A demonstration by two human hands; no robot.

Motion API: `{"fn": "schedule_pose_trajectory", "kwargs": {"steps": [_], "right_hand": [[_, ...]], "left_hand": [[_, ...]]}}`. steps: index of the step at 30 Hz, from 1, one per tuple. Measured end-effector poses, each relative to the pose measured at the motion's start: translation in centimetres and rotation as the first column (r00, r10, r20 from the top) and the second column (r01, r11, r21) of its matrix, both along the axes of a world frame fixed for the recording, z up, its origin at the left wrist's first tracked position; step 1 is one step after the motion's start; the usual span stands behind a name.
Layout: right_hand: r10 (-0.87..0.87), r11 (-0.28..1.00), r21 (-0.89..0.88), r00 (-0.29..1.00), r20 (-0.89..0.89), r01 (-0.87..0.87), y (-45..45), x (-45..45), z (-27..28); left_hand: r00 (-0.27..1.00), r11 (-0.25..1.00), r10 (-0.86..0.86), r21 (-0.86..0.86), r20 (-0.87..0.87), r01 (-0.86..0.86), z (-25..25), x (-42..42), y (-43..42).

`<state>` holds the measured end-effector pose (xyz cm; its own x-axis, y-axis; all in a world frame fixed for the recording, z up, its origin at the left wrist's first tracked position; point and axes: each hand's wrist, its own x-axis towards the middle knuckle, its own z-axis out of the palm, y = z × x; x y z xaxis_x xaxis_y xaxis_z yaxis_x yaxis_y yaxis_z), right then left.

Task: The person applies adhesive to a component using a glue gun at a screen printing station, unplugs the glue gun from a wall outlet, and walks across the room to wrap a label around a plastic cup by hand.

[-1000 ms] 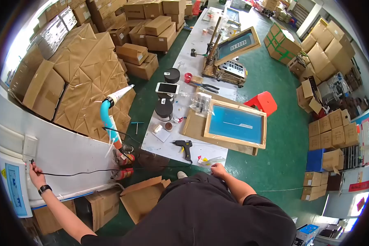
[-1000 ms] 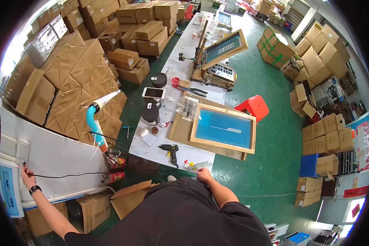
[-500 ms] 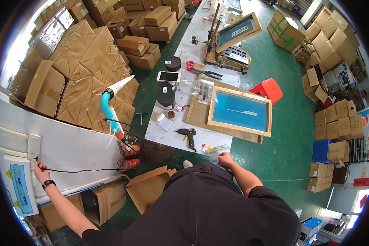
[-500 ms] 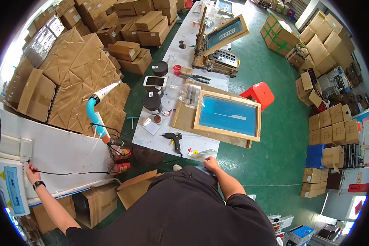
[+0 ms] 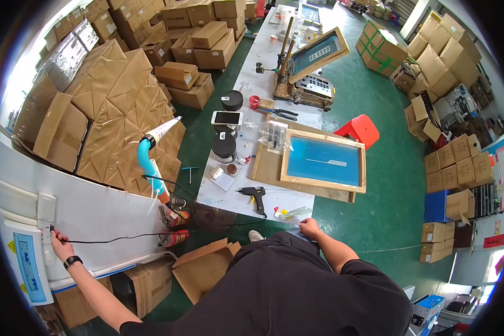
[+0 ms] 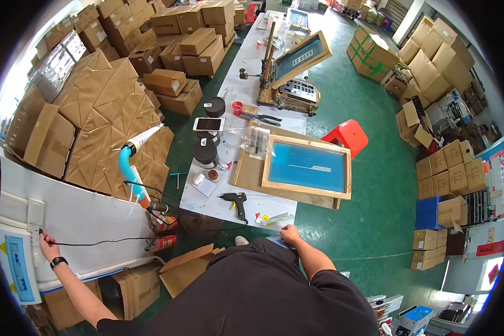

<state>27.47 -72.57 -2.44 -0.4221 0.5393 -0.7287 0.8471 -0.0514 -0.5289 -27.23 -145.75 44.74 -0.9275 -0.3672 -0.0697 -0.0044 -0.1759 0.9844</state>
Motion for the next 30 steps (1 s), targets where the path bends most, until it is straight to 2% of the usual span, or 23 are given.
{"fn": "schedule_pose_trajectory", "kwargs": {"steps": [8,12,17,19,20,21,22,23,24,27,28,29,30], "right_hand": [[-0.011,1.0,0.022,0.999,0.043,0.01,0.2,-1.0,1.9],[0.032,0.999,0.032,0.998,0.046,-0.033,-0.4,-1.8,1.4],[0.106,0.99,0.097,0.994,-0.006,-0.105,-0.2,-1.4,0.2],[0.091,0.994,0.059,0.995,0.032,-0.093,-0.2,-1.5,1.8],[0.097,0.994,0.051,0.995,0.033,-0.099,0.3,0.2,-1.2],[0.166,0.98,0.158,0.925,-0.343,-0.118,1.0,1.8,-3.9],[0.239,0.963,0.256,0.717,-0.655,-0.087,0.9,3.7,-6.3],[0.14,0.984,0.158,0.913,-0.384,-0.084,0.7,2.5,-2.7],[0.05,0.997,0.059,0.997,-0.052,-0.047,0.9,0.8,1.4],[-0.052,0.995,0.081,0.994,-0.1,0.06,1.3,3.5,1.8],[-0.072,0.995,0.067,0.994,-0.085,0.078,1.0,5.6,1.8],[-0.079,0.993,0.084,0.995,-0.064,0.084,1.1,7.3,2.0],[-0.081,0.991,0.104,0.995,-0.049,0.086,1.6,8.7,2.2]], "left_hand": [[0.995,1.0,0.011,-0.026,0.099,-0.008,-1.0,-0.8,-1.4],[0.994,0.995,0.1,-0.018,0.035,-0.099,-2.2,-1.2,-1.4],[0.974,0.975,0.224,-0.02,0.033,-0.223,-3.3,-1.4,-1.4],[0.956,0.956,0.29,-0.043,0.038,-0.289,-3.6,-1.3,-1.4],[0.949,0.949,0.314,-0.045,0.026,-0.313,-3.7,-1.3,-1.3],[0.943,0.942,0.334,-0.046,0.012,-0.333,-3.7,-1.3,-1.3],[0.937,0.936,0.349,-0.054,0.0,-0.348,-3.7,-1.4,-1.2],[0.934,0.932,0.356,-0.07,-0.008,-0.356,-3.7,-1.4,-1.1],[0.934,0.93,0.358,-0.091,-0.013,-0.357,-3.7,-1.5,-0.9],[0.937,0.928,0.348,-0.129,-0.035,-0.35,-3.6,-1.6,-0.3],[0.893,0.813,0.449,-0.4,-0.034,-0.424,-3.6,0.8,2.1],[0.874,0.606,0.473,-0.678,-0.114,-0.416,-6.5,1.0,-1.6],[0.881,0.605,0.46,-0.685,-0.115,-0.406,-6.6,0.5,-1.1]]}}
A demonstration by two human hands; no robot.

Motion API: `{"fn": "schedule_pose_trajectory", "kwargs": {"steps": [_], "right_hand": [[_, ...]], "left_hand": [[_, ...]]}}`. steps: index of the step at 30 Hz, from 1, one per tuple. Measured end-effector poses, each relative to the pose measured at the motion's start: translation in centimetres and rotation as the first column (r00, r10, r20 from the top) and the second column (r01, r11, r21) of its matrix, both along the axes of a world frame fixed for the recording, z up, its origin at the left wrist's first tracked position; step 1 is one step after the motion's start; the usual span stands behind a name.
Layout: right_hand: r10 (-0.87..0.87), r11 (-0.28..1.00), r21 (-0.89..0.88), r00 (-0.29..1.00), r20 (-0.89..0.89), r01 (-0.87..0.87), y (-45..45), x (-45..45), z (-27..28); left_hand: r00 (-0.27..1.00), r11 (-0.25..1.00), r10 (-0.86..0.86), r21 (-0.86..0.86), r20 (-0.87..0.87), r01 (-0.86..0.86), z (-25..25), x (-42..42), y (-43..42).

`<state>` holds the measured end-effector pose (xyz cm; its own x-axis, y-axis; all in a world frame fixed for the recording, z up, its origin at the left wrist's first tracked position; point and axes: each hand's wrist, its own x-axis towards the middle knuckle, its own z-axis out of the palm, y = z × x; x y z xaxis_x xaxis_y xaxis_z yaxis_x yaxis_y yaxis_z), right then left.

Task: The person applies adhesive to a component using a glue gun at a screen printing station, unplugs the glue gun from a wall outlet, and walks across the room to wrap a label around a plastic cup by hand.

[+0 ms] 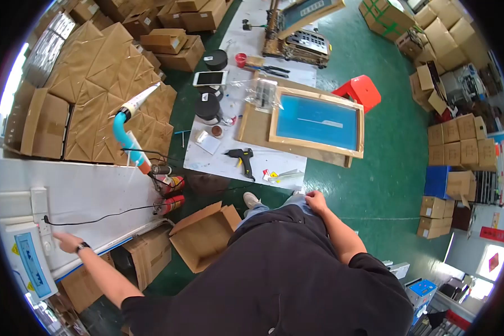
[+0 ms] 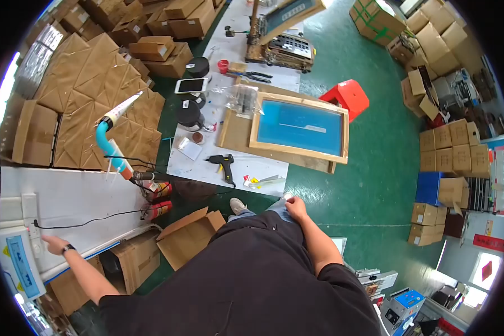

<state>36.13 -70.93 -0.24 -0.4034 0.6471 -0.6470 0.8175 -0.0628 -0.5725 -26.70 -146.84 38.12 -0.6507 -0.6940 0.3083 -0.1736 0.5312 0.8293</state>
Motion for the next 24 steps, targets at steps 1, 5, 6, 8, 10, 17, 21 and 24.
{"fn": "schedule_pose_trajectory", "kwargs": {"steps": [1,5,6,8,10,17,21,24], "right_hand": [[0.001,1.0,0.017,1.0,0.015,-0.001,0.5,1.2,0.1],[-0.151,0.989,-0.01,0.988,0.021,0.151,1.0,7.2,-2.4],[-0.225,0.974,-0.026,0.974,0.019,0.226,0.8,9.1,-3.3],[-0.309,0.95,-0.047,0.951,0.008,0.309,1.7,11.5,-2.9],[-0.353,0.935,-0.044,0.936,0.009,0.353,3.3,13.6,-2.9],[-0.077,0.997,-0.026,0.996,-0.047,0.076,12.8,24.7,-6.1],[-0.329,0.94,0.119,0.941,0.081,0.319,17.4,31.7,-4.7],[-0.58,0.81,0.029,0.808,-0.1,0.585,19.6,36.1,-2.2]], "left_hand": [[0.997,0.997,-0.015,0.071,0.07,0.01,-4.7,3.6,0.8],[0.934,0.94,-0.14,0.341,0.328,0.021,-14.9,20.4,21.5],[0.903,0.916,-0.188,0.402,0.386,0.019,-17.4,25.0,26.3],[0.821,0.849,-0.313,0.528,0.478,0.016,-23.2,34.0,35.8],[0.699,0.767,-0.45,0.641,0.557,-0.017,-29.5,42.0,42.0],[-0.208,0.055,-0.938,0.712,0.277,0.7,-29.9,50.4,66.1],[-0.511,-0.187,-0.82,0.723,0.257,0.665,-25.4,55.2,80.3],[-0.661,-0.324,-0.687,0.686,0.303,0.652,-26.0,58.7,89.3]]}}
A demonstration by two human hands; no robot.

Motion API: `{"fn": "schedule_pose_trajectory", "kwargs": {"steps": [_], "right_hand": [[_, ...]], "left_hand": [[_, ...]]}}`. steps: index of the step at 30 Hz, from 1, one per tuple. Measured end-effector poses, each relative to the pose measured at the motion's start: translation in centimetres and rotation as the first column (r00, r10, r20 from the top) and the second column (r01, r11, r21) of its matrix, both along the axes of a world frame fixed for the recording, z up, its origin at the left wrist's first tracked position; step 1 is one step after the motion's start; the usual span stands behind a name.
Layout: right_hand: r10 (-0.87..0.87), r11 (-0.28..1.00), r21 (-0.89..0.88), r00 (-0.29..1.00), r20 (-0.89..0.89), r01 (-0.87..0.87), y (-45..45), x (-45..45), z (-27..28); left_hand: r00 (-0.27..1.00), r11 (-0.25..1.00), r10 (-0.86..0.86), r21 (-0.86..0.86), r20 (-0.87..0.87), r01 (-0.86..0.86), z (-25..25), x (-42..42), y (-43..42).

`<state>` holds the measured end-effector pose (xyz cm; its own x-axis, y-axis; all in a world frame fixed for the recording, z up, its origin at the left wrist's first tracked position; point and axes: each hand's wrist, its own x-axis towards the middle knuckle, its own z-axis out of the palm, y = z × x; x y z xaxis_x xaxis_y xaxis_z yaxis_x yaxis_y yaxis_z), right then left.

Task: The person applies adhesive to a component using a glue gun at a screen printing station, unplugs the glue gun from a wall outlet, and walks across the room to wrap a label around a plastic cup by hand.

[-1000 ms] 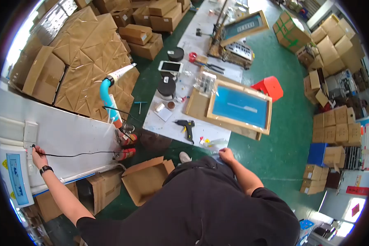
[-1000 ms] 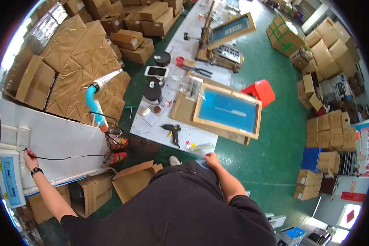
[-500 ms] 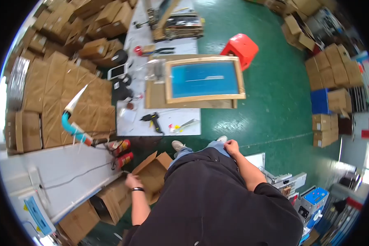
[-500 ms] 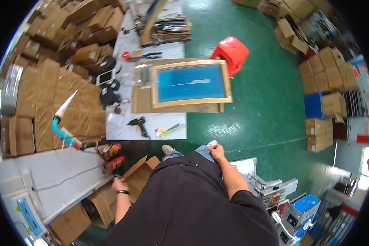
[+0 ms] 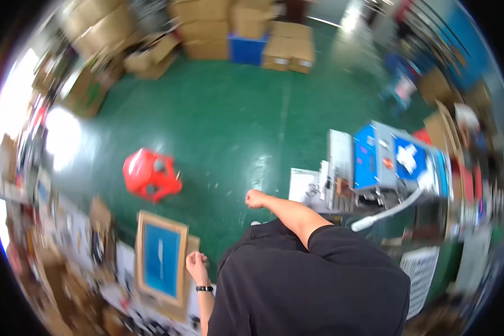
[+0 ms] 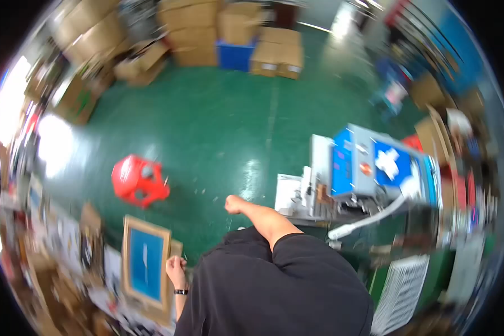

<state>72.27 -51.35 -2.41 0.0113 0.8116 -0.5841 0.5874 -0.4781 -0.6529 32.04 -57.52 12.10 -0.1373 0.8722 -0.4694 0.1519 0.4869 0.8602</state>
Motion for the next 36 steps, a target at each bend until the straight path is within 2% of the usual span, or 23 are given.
{"fn": "schedule_pose_trajectory", "kwargs": {"steps": [1,3,4,6,8,10,11,14,17,18,19,20,21,22,23,25,26,30,33,35,36], "right_hand": [[-0.125,0.992,0.007,0.992,-0.002,0.125,-0.3,1.3,1.5],[-0.433,0.895,0.007,0.871,-0.234,0.447,-1.9,3.4,3.8],[-0.508,0.848,0.029,0.826,-0.243,0.53,-3.0,4.3,3.4],[-0.646,0.736,0.044,0.721,-0.252,0.675,-5.9,5.3,1.4],[-0.668,0.742,-0.011,0.737,-0.103,0.671,-9.9,5.9,-0.1],[-0.584,0.812,0.052,0.807,0.082,0.582,-14.3,5.8,-5.0],[-0.636,0.772,0.051,0.767,0.089,0.634,-16.2,4.8,-5.4],[-0.914,0.322,-0.136,0.345,0.214,0.937,-20.6,1.5,-5.6],[-0.933,-0.133,-0.183,-0.061,0.354,0.974,-22.4,-3.1,-5.3],[-0.94,-0.134,-0.306,-0.024,0.34,0.943,-22.4,-4.2,-1.1],[-0.931,-0.227,-0.324,-0.107,0.349,0.918,-21.5,-5.0,0.1],[-0.917,-0.31,-0.35,-0.18,0.357,0.884,-20.6,-7.1,-1.1],[-0.916,-0.315,-0.36,-0.181,0.359,0.878,-19.7,-8.3,-2.5],[-0.92,-0.284,-0.335,-0.158,0.358,0.898,-19.4,-9.4,-7.1],[-0.929,-0.246,-0.32,-0.128,0.348,0.915,-17.7,-11.8,-9.8],[-0.945,-0.222,-0.387,-0.099,0.313,0.895,-15.2,-14.9,-14.1],[-0.954,-0.21,-0.428,-0.088,0.287,0.879,-15.7,-19.7,-15.2],[-0.969,-0.214,-0.493,-0.118,0.218,0.843,-16.8,-21.4,-18.9],[-0.973,-0.219,-0.49,-0.148,0.179,0.844,-18.6,-21.3,-21.4],[-0.985,-0.16,-0.446,-0.114,0.13,0.881,-19.5,-20.1,-19.6],[-0.993,-0.103,-0.408,-0.073,0.09,0.907,-19.5,-15.4,-19.6]], "left_hand": [[0.992,0.992,-0.125,0.007,-0.002,0.125,0.2,2.3,2.8],[0.952,0.945,-0.3,-0.115,0.068,0.306,0.4,6.0,6.9],[0.918,0.911,-0.391,-0.117,0.062,0.396,0.4,7.5,9.2],[0.728,0.725,-0.685,-0.09,0.013,0.683,-0.4,11.0,13.4],[0.454,0.454,-0.891,-0.066,-0.019,0.889,-1.8,15.3,17.0],[0.309,0.309,-0.951,-0.044,0.009,0.95,-3.3,19.5,20.5],[0.24,0.239,-0.97,-0.023,0.024,0.971,-3.9,21.4,22.3],[0.068,0.07,-0.996,0.035,0.05,0.997,-3.8,27.0,27.3],[0.037,0.033,-0.995,-0.049,0.093,0.998,0.2,32.2,30.3],[0.037,0.029,-0.994,-0.078,0.106,0.997,0.6,33.6,31.2],[0.0,-0.008,-0.995,-0.082,0.101,0.997,0.3,34.9,32.3],[-0.03,-0.039,-0.995,-0.094,0.093,0.995,-0.2,35.8,33.8],[-0.035,-0.045,-0.995,-0.105,0.094,0.993,-1.4,36.9,35.2],[-0.146,-0.149,-0.985,-0.027,0.089,0.988,-3.2,38.1,36.4],[-0.253,-0.251,-0.965,0.04,0.069,0.967,-2.9,38.6,37.5],[-0.302,-0.302,-0.953,0.003,0.024,0.953,-2.2,40.4,38.1],[-0.299,-0.299,-0.953,0.002,0.048,0.954,-1.1,40.9,37.8],[-0.328,-0.317,-0.918,0.084,0.222,0.945,3.7,43.4,35.7],[-0.533,-0.524,-0.819,0.101,0.214,0.846,6.3,44.3,35.6],[-0.671,-0.661,-0.707,0.125,0.223,0.739,7.4,45.4,37.0],[-0.648,-0.66,-0.716,0.051,0.258,0.75,8.4,46.2,38.0]]}}
